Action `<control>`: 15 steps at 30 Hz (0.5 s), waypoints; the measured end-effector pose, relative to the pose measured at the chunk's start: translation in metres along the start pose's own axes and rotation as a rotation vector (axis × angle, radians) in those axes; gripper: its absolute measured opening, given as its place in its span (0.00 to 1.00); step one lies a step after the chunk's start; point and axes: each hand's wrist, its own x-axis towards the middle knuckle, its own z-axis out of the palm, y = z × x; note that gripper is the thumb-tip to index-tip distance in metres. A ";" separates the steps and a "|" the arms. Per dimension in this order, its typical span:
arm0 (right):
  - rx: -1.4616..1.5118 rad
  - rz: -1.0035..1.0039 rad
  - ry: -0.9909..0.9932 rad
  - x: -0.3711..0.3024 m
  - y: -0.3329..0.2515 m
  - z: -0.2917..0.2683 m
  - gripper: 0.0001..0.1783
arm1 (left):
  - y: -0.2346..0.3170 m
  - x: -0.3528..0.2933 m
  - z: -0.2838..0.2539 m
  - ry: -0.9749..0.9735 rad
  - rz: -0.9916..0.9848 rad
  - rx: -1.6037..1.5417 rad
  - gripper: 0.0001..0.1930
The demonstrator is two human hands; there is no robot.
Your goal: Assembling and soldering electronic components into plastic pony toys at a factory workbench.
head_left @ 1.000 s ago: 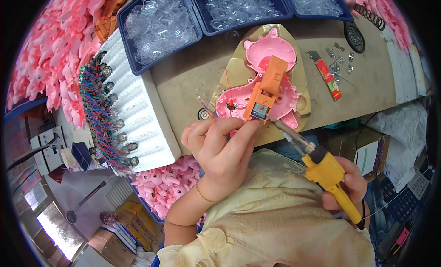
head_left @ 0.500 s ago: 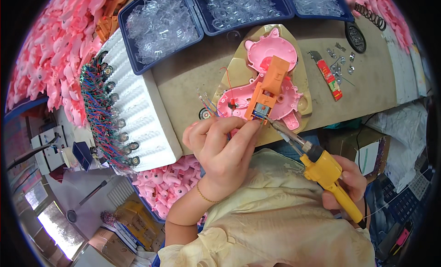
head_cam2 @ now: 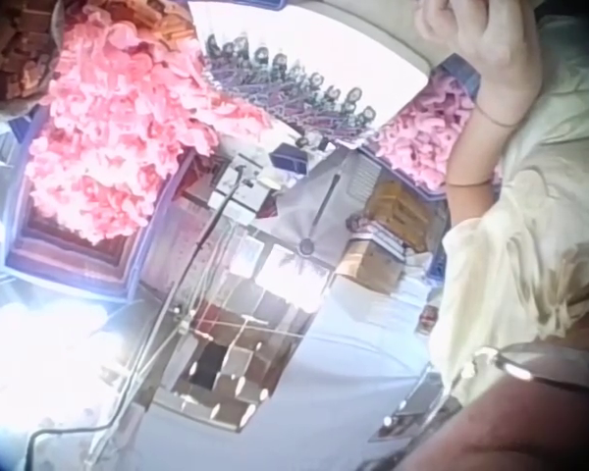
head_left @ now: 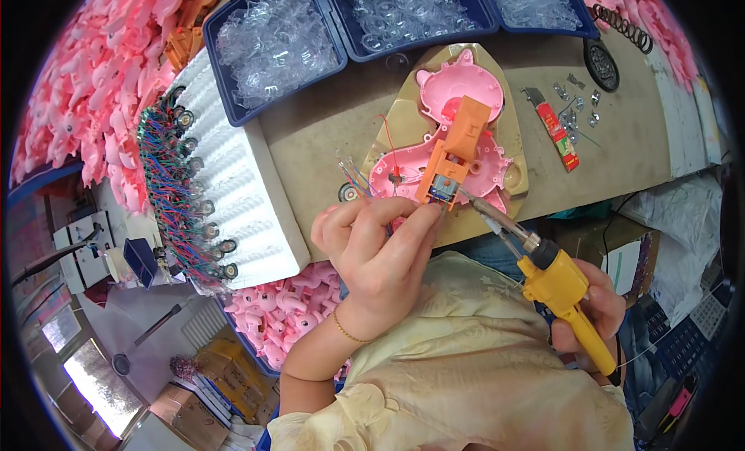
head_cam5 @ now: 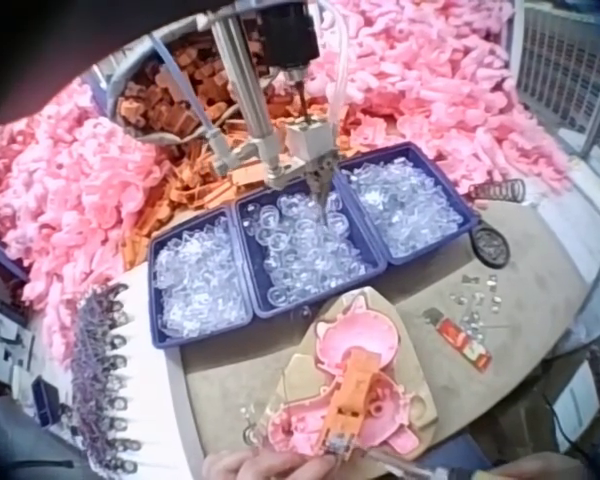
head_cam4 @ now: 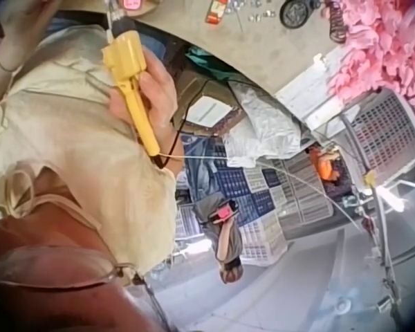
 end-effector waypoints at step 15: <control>-0.164 -0.061 0.586 0.011 0.001 -0.011 0.28 | -0.051 0.074 -0.013 -0.382 -0.494 -0.100 0.10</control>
